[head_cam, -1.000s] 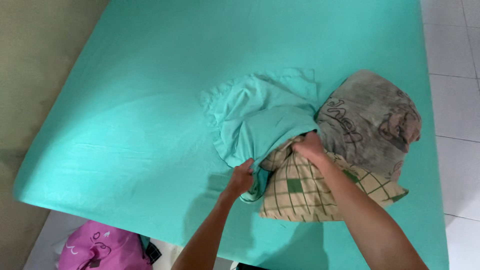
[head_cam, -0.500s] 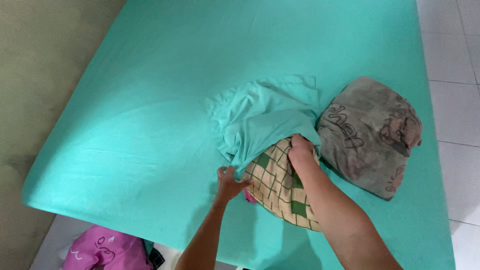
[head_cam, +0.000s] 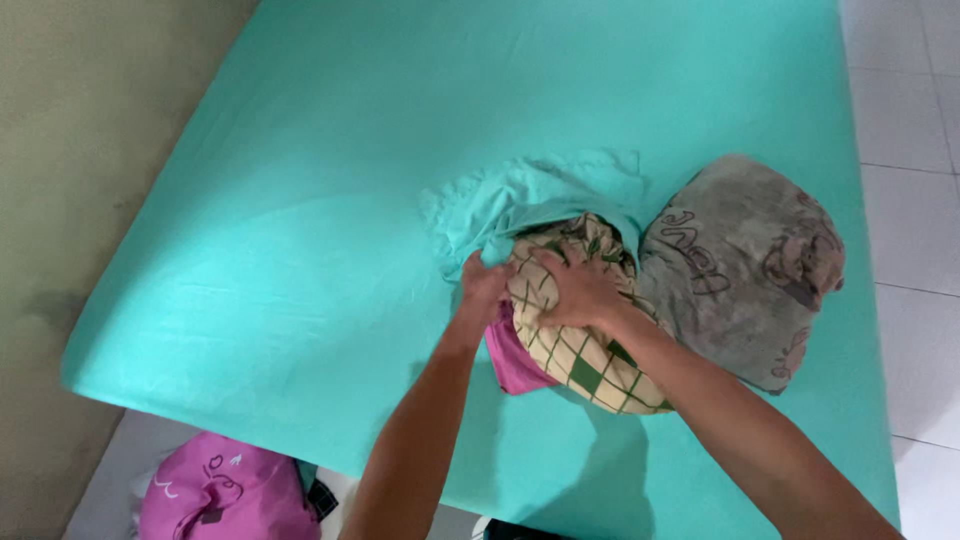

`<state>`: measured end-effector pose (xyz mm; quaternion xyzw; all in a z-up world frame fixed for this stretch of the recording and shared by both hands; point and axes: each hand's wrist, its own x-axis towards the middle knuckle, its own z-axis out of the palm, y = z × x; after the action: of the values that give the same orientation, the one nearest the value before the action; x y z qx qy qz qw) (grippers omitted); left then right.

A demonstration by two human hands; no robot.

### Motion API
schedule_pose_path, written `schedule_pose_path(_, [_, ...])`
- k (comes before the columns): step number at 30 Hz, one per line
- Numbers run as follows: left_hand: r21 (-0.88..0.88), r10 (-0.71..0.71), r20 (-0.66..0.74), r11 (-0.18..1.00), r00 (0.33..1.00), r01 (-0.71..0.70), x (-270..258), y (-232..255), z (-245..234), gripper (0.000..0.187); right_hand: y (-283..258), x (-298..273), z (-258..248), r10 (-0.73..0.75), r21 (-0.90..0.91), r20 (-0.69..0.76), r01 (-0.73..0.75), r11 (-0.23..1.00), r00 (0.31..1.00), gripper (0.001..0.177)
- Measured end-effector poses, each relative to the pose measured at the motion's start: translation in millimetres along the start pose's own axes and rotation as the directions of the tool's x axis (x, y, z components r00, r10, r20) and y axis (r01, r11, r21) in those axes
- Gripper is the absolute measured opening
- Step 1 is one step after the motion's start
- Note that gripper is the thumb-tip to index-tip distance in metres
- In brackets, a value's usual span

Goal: The person gathers several folded cloths and a pillow on a bed, then wraps them together into a bundle using a light green sheet. They secure the bundle by tying the sheet and then use a duster to pat the bundle. Finally, they wrap the bundle with a pink cloth and tie it.

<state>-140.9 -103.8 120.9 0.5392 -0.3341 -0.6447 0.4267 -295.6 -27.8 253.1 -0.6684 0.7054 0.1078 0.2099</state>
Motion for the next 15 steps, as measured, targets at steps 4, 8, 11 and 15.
schedule_pose_path(4, [0.412, 0.314, -0.071, 0.874, 0.947, -0.259, 8.1, 13.7, 4.4, 0.039, 16.8, 3.7, 5.6, -0.105, 0.098, -0.246, 0.133, 0.986, 0.964, 0.095])
schedule_pose_path(8, [0.789, 0.698, 0.028, 0.424, 0.715, -0.445, 11.9, -2.3, -23.9, 0.022, 40.8, 19.7, 17.4, -0.127, 0.122, -0.371, 0.184, 0.975, 0.92, 0.076])
schedule_pose_path(11, [0.814, 0.74, 0.021, 0.377, 0.672, -0.442, 24.3, -7.9, -50.5, 0.033, 46.2, 31.1, 13.9, -0.107, 0.149, -0.405, 0.181, 0.972, 0.908, 0.067])
schedule_pose_path(15, [0.668, 0.576, -0.018, 0.615, 0.817, -0.419, 34.4, -13.8, -39.1, 0.04, 36.4, 35.3, 14.7, -0.113, 0.153, -0.442, 0.199, 0.968, 0.89, 0.066])
